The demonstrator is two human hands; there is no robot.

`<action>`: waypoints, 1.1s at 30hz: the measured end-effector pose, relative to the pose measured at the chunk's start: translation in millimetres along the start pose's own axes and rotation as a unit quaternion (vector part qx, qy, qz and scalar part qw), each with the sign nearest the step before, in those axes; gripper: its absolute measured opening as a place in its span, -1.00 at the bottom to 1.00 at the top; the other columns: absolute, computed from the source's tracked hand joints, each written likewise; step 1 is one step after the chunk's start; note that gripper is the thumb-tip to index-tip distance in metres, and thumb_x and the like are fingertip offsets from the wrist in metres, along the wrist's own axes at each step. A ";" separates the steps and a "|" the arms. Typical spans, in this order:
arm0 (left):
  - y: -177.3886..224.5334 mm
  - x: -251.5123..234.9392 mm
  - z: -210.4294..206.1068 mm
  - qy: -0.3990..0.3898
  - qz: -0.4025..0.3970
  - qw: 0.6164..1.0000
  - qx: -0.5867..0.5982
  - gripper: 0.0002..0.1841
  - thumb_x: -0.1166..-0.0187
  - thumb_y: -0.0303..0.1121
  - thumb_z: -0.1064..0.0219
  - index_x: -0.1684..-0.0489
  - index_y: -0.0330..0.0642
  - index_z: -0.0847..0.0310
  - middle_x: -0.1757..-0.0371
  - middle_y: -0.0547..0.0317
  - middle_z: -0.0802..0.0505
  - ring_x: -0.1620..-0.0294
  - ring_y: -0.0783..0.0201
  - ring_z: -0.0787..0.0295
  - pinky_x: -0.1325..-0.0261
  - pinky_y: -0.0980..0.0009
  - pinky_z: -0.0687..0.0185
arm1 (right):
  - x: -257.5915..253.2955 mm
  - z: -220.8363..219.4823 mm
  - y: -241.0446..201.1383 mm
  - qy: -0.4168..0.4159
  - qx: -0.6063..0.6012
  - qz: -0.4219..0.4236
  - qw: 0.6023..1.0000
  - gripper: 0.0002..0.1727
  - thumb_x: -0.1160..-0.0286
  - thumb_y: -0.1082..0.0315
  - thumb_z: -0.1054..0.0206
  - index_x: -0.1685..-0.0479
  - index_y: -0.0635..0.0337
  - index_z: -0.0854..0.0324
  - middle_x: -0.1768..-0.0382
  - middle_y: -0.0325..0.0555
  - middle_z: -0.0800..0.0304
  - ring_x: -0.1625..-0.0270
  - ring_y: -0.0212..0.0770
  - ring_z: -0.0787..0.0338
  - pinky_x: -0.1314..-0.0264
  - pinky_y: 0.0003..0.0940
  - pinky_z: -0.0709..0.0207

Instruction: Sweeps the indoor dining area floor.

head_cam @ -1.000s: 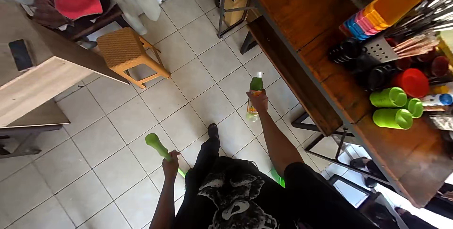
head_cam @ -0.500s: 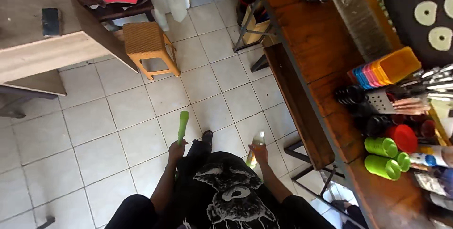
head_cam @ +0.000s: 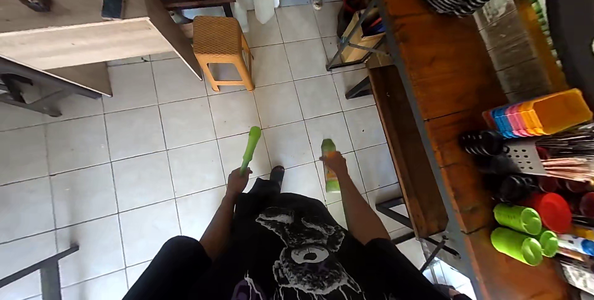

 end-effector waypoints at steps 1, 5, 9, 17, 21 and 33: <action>-0.8 0.6 -0.3 0.001 -0.001 1.000 0.001 -0.56 -0.81 -0.07 -0.05 -0.07 -0.17 -0.80 0.10 -0.06 -0.88 0.03 0.03 -0.80 -0.15 -0.09 -0.61 | -0.3 9.7 -15.1 0.015 -0.010 0.011 1.000 0.00 -0.25 -0.20 -0.59 -0.61 0.29 -0.39 -0.29 0.26 -0.75 -0.37 0.19 -0.75 -0.46 0.20 -0.57; -2.7 6.5 -4.3 -0.006 -0.014 1.000 0.012 -0.58 -0.79 -0.08 -0.08 -0.06 -0.17 -0.80 0.11 -0.04 -0.87 0.04 0.06 -0.79 -0.15 -0.06 -0.61 | -5.2 34.1 -46.4 0.119 -0.087 0.073 0.986 0.04 -0.21 -0.27 -0.60 -0.63 0.23 -0.37 -0.16 0.27 -0.81 -0.25 0.23 -0.80 -0.35 0.25 -0.61; -4.7 11.3 -7.6 -0.008 -0.029 0.999 0.019 -0.59 -0.78 -0.08 -0.08 -0.05 -0.16 -0.80 0.15 -0.03 -0.86 0.08 0.06 -0.78 -0.11 -0.05 -0.61 | -0.4 32.2 -34.6 0.180 -0.162 0.099 0.965 0.10 -0.18 -0.23 -0.66 -0.69 0.22 -0.27 -0.22 0.28 -0.78 -0.30 0.20 -0.78 -0.41 0.19 -0.59; 3.7 4.6 -23.6 -0.037 -0.036 0.999 0.008 -0.61 -0.78 -0.10 -0.10 -0.07 -0.15 -0.80 0.11 -0.05 -0.87 0.04 0.04 -0.78 -0.15 -0.09 -0.60 | 37.0 -40.7 100.3 0.176 -0.239 0.028 0.955 0.16 -0.14 -0.05 -0.74 -0.73 0.35 -0.19 -0.43 0.30 -0.66 -0.49 0.11 -0.67 -0.59 0.06 -0.51; 6.4 -3.7 -36.2 -0.059 -0.040 0.997 -0.012 -0.61 -0.78 -0.13 -0.11 -0.13 -0.21 -0.78 0.15 -0.04 -0.86 0.21 0.12 -0.75 -0.04 -0.01 -0.64 | 89.7 -81.8 183.1 0.144 -0.235 -0.093 0.957 0.20 -0.14 -0.08 -0.72 -0.75 0.38 -0.14 -0.42 0.35 -0.65 -0.48 0.21 -0.67 -0.57 0.15 -0.51; 52.0 -6.5 -74.1 -0.166 -0.055 0.981 -0.089 -0.70 -0.80 -0.24 -0.18 -0.02 -0.30 -0.74 0.63 0.37 -0.62 0.70 0.55 -0.41 0.51 0.53 -0.45 | 214.6 -123.4 377.3 0.116 -0.420 -0.369 0.821 -0.21 -0.35 -0.16 -0.56 -0.37 0.33 -0.61 -0.27 0.28 -0.76 -0.37 0.18 -0.74 -0.49 0.16 -0.55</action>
Point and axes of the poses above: each hand's wrist, its own x-axis away from the middle knuckle, its own z-axis out of the back of the hand, y = z × x, the point moved 5 cm from there along -x, towards the middle knuckle
